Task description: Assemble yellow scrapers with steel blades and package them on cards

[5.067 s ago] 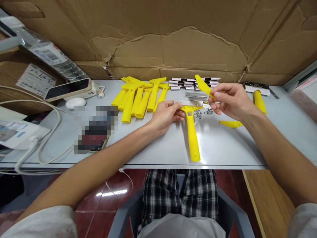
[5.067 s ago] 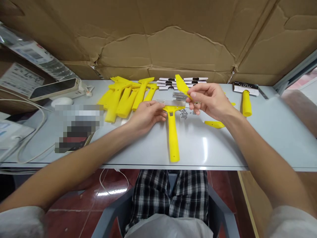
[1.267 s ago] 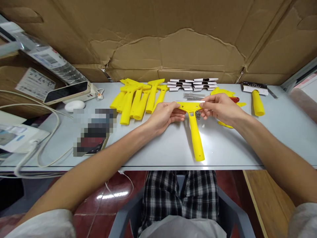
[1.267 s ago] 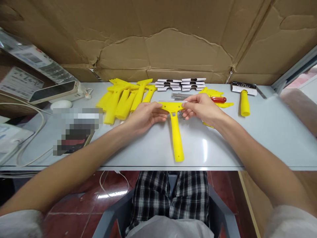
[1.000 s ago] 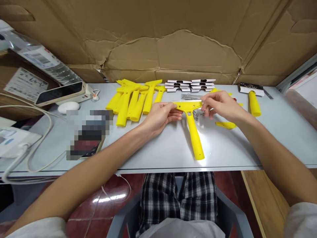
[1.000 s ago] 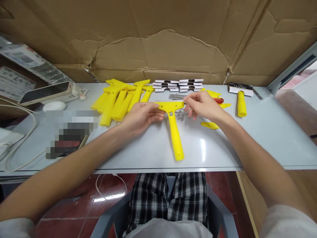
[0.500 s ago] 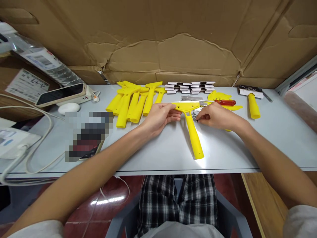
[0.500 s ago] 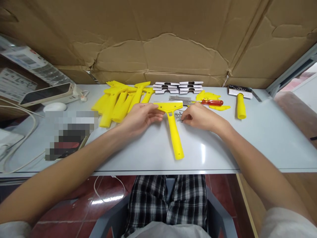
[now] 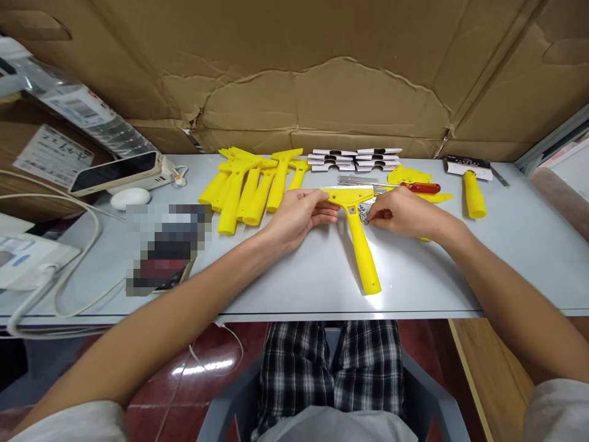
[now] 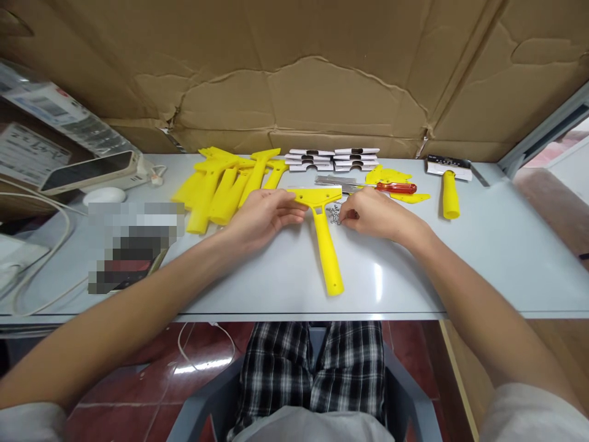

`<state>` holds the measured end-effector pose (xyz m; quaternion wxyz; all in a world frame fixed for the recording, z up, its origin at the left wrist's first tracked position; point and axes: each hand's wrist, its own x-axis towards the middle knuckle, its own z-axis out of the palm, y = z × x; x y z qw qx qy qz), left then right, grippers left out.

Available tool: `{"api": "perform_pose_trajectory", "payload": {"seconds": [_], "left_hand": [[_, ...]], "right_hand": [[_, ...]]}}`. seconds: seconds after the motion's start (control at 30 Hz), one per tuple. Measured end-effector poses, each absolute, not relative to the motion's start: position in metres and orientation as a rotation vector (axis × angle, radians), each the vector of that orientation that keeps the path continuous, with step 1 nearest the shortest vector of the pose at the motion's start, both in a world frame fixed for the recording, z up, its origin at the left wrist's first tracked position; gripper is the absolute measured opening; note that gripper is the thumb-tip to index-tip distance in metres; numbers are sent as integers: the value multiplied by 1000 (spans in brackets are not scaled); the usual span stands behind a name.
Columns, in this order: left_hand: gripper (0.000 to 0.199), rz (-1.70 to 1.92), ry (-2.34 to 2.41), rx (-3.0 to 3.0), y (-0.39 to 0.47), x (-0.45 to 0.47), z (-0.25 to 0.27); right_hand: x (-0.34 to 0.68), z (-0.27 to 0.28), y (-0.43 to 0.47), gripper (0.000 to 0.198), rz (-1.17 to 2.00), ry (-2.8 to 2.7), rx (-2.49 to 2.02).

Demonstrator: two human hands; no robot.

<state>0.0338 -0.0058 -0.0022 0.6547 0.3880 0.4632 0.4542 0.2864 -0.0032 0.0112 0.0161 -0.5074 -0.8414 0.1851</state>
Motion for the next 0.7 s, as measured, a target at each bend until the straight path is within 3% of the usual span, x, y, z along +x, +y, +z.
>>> {"api": "perform_pose_trajectory", "payload": {"seconds": [0.27,0.47,0.7], "left_hand": [[24,1028,1044,905,-7,34,-3],[26,1011,1056,956,-8,36,-2],[23,1004,994,1027,-12,35,-6]], "right_hand": [[286,18,-3,18,709,-2332,-1561],[277,22,-9,57,1308,-1650,-1495],[273,21,-9,48,1520,-1451,-1477]]}}
